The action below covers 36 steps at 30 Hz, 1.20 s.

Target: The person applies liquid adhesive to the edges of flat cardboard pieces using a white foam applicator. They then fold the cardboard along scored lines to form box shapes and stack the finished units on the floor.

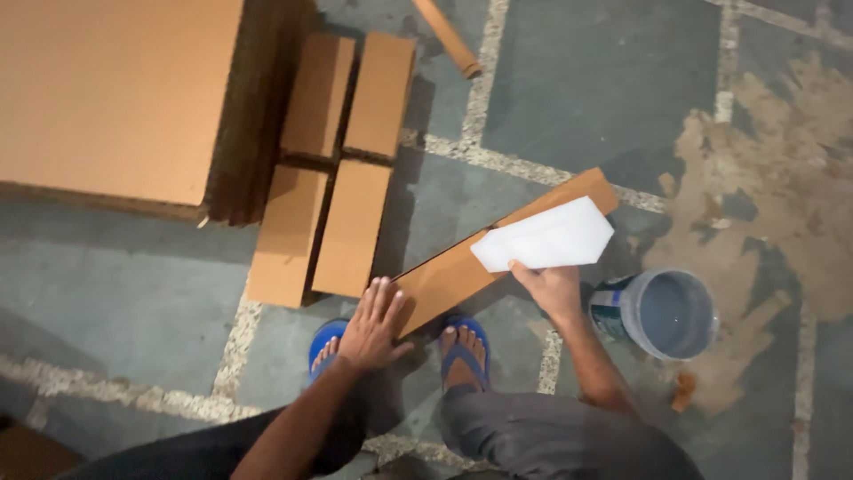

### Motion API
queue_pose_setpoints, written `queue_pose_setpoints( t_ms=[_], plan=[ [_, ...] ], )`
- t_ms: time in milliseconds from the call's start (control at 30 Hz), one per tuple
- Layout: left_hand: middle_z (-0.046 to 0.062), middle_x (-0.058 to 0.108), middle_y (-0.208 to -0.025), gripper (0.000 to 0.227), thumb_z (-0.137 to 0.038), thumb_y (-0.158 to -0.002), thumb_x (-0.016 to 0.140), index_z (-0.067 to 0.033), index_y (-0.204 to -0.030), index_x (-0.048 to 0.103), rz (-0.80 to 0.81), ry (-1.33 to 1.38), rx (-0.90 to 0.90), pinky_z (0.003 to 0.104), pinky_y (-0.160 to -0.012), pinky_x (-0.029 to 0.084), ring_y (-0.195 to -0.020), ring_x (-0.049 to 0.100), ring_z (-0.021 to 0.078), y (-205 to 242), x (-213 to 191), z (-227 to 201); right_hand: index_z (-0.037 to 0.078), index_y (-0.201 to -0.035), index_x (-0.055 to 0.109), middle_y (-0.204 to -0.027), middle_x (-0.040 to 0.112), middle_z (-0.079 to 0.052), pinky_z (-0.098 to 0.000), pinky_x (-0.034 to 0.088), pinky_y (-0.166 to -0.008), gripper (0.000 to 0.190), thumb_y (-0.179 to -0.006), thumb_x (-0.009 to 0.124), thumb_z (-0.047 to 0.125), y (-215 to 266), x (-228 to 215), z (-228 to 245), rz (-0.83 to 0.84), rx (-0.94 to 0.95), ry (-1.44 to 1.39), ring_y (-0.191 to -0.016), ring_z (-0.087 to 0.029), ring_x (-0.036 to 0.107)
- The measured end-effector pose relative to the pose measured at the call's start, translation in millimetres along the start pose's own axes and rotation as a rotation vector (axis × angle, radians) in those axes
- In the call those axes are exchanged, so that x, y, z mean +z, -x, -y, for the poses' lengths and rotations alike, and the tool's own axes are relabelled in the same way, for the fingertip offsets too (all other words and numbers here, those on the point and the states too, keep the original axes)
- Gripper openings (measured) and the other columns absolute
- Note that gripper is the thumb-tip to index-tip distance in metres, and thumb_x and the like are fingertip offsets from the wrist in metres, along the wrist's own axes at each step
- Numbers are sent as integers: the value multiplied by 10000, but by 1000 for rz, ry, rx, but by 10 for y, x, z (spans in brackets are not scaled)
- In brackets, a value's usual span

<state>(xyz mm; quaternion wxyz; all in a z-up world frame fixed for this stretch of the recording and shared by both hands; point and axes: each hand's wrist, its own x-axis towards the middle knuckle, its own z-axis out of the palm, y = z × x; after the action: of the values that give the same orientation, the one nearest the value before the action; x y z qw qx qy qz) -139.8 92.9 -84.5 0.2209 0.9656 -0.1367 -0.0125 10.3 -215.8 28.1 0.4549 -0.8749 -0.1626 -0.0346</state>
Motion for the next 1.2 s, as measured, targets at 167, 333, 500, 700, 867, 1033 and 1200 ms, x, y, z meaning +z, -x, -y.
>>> queue_pose_setpoints(
  t_ms=[167, 333, 500, 700, 867, 1033, 1200],
  plan=[
    [271, 222, -1618, 949, -433, -817, 790, -124, -1559, 287, 157, -97, -15, 587, -1150, 238, -1433, 272, 474, -235, -114, -125, 15, -1101, 736, -1087, 734, -164, -428, 518, -924, 370, -797, 846, 194, -29, 48, 16, -51, -214, 300, -1010, -340, 689],
    [255, 210, -1628, 1038, -379, -750, 836, -76, -1562, 266, 129, -36, -20, 558, -1190, 222, -1461, 246, 463, -827, -61, -401, 31, -1145, 717, -1097, 741, -132, -412, 541, -925, 351, -846, 811, 188, -179, -131, -208, -93, -24, 146, -1000, -299, 718],
    [277, 201, -1611, 1201, -361, -648, 943, 16, -1540, 233, -102, 407, -277, 502, -1256, 180, -1512, 203, 449, -962, 228, -452, 61, -1113, 739, -1102, 741, -132, -443, 539, -938, 333, -808, 824, 165, -391, -116, -306, -80, -285, 380, -1025, -338, 705],
    [269, 162, -1644, 1470, -335, -537, 982, 78, -1570, 21, -96, 636, -343, 478, -1255, 199, -1542, 160, 416, -976, 552, -267, 99, -1136, 742, -1154, 731, -117, -444, 546, -942, 334, -812, 785, 166, -271, 70, 277, 50, -533, 221, -1067, -346, 686],
    [219, 271, -1620, 1432, -369, -561, 977, 25, -1586, 58, -6, 562, -420, 523, -1234, 180, -1517, 267, 362, -1016, 461, -297, 86, -1172, 734, -1173, 726, -126, -467, 545, -951, 378, -826, 781, 231, 64, 280, 431, 162, -444, 211, -1090, -370, 687],
    [182, 354, -1594, 1366, -362, -544, 968, -56, -1577, 129, 12, 530, -500, 489, -1167, 305, -1461, 386, 351, -845, 395, -324, 36, -1201, 687, -1165, 700, -186, -494, 508, -999, 444, -850, 789, 288, 20, 27, 31, -111, -375, 285, -1080, -378, 668],
    [241, 380, -1548, 1333, -386, -575, 960, -53, -1565, 132, -52, 504, -377, 413, -1089, 441, -1350, 490, 399, -352, 355, 30, 17, -1184, 711, -1100, 741, -145, -401, 571, -903, 381, -857, 790, 197, -749, -1175, -331, -70, -117, 242, -1005, -281, 727]
  ],
)
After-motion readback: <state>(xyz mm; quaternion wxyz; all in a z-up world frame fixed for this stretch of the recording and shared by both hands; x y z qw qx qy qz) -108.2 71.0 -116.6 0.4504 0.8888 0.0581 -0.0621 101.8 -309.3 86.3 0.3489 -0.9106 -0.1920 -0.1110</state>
